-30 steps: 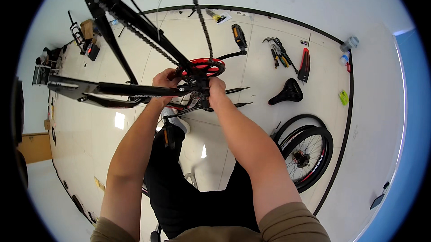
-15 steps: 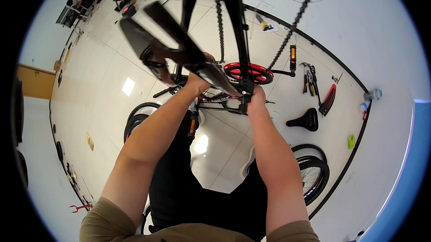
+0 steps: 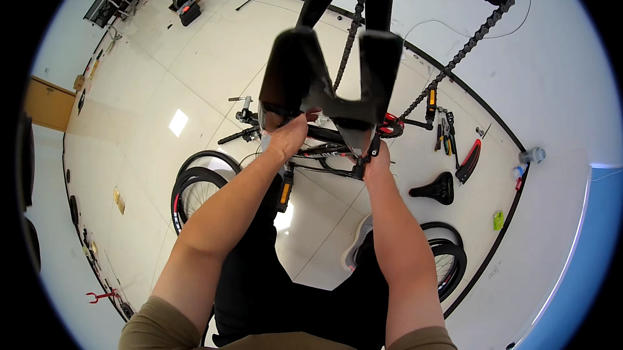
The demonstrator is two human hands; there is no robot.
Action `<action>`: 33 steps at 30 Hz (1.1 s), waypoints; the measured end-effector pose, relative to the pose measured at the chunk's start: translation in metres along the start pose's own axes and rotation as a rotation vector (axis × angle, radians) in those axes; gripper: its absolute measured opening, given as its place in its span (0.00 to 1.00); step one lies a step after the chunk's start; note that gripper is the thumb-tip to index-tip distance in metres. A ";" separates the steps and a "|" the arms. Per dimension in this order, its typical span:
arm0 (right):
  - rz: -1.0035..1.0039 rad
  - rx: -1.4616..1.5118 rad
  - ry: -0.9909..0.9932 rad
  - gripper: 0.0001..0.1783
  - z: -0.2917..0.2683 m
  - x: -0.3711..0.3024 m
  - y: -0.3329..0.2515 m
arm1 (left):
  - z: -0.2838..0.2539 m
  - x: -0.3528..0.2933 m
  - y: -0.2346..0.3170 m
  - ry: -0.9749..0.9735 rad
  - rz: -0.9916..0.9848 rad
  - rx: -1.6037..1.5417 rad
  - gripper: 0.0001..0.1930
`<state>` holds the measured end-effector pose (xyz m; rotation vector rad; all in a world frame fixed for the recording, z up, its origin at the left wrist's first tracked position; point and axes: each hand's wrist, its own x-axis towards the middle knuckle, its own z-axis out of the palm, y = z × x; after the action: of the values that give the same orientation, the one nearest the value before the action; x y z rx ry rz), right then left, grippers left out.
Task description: The person assembles a bicycle by attaching the chain to the crankset and rear derailleur, rotating the pedals to route the chain, and making adjustments to the drivetrain. The person uses hands and a small tool to secure and align components.
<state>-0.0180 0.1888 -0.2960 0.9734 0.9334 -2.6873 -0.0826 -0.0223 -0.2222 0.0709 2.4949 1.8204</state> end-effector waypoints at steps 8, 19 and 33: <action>0.019 0.090 -0.025 0.13 0.003 -0.008 -0.002 | 0.002 -0.014 0.023 0.011 0.065 -0.145 0.09; 0.024 0.034 0.040 0.09 0.005 -0.005 -0.002 | 0.003 -0.010 0.041 0.022 0.143 -0.121 0.12; -0.252 -0.011 0.282 0.09 0.030 -0.033 -0.014 | 0.001 -0.013 0.081 -0.214 0.193 0.344 0.17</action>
<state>-0.0134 0.1794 -0.2504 1.3417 1.1948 -2.7876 -0.0688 0.0024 -0.1456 0.5074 2.6867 1.3287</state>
